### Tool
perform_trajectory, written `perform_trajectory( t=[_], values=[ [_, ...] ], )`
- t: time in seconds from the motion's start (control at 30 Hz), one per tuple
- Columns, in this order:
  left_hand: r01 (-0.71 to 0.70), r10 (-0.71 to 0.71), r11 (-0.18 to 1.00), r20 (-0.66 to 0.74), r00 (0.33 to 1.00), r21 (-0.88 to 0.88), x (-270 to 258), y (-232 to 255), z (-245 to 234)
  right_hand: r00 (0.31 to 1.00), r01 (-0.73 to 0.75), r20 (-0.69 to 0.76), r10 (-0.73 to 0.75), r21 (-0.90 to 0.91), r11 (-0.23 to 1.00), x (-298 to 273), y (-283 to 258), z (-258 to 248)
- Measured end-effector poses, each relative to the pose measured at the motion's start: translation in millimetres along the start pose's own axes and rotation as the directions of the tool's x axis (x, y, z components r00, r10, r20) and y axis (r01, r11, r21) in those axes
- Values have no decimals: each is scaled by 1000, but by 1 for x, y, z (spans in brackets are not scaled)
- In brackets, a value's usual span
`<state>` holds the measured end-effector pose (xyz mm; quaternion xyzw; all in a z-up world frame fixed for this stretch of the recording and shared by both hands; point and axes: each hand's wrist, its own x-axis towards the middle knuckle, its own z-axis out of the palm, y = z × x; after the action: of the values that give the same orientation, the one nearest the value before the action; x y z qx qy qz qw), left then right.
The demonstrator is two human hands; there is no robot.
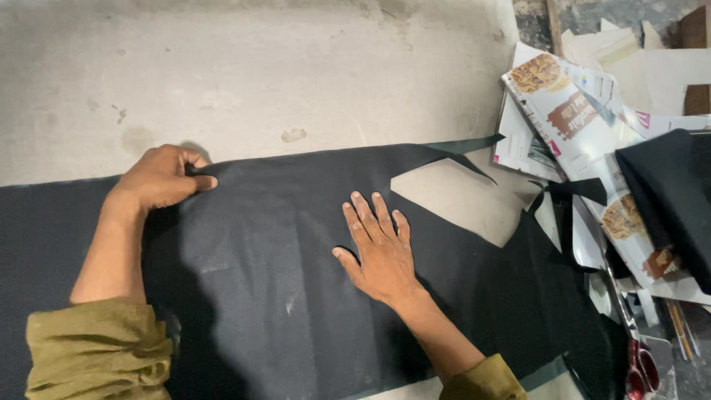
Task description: The person lays out a large piece of black fabric on a work table, places a printed paper pattern on top, and traces its outline with chalk. They then use scissors to cut the fabric along the traced lines, producing a shaped fabric piece.
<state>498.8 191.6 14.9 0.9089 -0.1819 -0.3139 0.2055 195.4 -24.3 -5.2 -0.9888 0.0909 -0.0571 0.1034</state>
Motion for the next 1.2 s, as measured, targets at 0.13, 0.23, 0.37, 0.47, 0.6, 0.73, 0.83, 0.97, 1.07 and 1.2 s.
perform_trajectory(
  t=[0.13, 0.23, 0.37, 0.47, 0.6, 0.73, 0.83, 0.97, 1.07, 1.2],
  values=[
    [21, -20, 999, -34, 999, 45, -1, -3, 0, 999, -44, 4, 44, -11, 999, 2, -1, 2],
    [9, -8, 1000, -47, 999, 9, -3, -6, 2, 998, -66, 8, 67, -63, 996, 8, -2, 0],
    [-81, 112, 977, -146, 983, 199, -13, -5, -2, 986, -144, 68, 152, -105, 984, 15, -6, -12],
    [-75, 182, 902, -218, 959, 425, -35, -18, -17, 986, -146, 58, 156, -151, 978, 22, -10, -19],
    [-52, 232, 848, -282, 931, 528, -49, -70, -37, 986, -152, 40, 161, -181, 972, 20, -12, -24],
    [-99, 347, 837, -383, 856, 538, -47, -139, -53, 986, -147, 39, 159, -224, 964, 23, -14, -16],
    [-99, 420, 786, -409, 810, 610, -38, -171, -57, 981, -166, 55, 185, -254, 953, 21, -9, -10],
    [4, 388, 738, -429, 815, 674, -35, -203, -60, 972, -181, 105, 212, -251, 951, 25, -6, -5],
    [36, 447, 617, -388, 806, 786, -19, -218, -59, 981, -160, 67, 182, -249, 955, 24, -3, -3],
    [173, 454, 544, -462, 762, 821, -33, -197, -57, 987, -125, 62, 145, -256, 958, 18, -1, 2]
  ],
)
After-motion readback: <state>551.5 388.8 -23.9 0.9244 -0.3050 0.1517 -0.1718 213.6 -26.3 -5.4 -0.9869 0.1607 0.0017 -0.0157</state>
